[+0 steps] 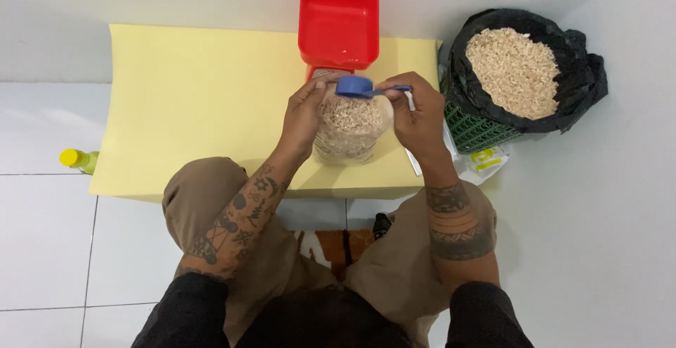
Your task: Scooping wood shavings from a bin into a plastic bag and weighing it on a scale for packaging.
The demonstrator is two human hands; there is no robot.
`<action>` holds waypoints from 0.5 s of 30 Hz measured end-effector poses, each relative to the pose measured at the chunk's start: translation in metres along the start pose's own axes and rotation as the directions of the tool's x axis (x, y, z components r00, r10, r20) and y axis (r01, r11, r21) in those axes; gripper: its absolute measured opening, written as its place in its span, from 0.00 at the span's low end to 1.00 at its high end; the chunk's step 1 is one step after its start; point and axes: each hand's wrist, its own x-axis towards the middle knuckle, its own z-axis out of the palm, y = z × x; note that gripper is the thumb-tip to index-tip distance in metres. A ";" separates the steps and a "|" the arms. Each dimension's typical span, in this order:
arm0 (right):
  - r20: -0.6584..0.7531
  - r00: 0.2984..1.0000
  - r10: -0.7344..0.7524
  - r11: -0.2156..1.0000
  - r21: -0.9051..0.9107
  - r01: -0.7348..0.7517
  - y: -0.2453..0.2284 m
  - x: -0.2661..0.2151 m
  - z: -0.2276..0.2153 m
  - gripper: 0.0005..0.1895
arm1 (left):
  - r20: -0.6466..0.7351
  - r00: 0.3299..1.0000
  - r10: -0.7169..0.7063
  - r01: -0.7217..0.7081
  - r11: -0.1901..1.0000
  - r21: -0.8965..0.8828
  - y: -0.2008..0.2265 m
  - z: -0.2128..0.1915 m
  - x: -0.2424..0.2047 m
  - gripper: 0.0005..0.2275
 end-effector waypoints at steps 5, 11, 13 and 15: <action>0.092 0.992 0.091 0.987 -0.139 -0.078 0.003 0.000 0.014 0.12 | 0.030 0.999 0.023 -0.022 1.000 -0.020 -0.006 0.002 -0.002 0.15; 0.009 0.999 0.051 0.976 -0.213 -0.048 -0.011 0.010 0.010 0.10 | 0.090 0.995 0.037 -0.038 0.999 0.005 0.004 0.003 -0.004 0.16; -0.038 0.998 0.055 0.983 -0.172 -0.061 -0.014 0.008 0.014 0.10 | 0.096 0.995 0.038 -0.041 0.999 0.029 0.007 0.004 -0.009 0.16; 0.087 0.992 0.088 0.974 -0.218 -0.067 -0.009 0.010 0.019 0.09 | 0.032 0.999 -0.009 0.006 0.994 0.107 0.016 0.008 -0.010 0.16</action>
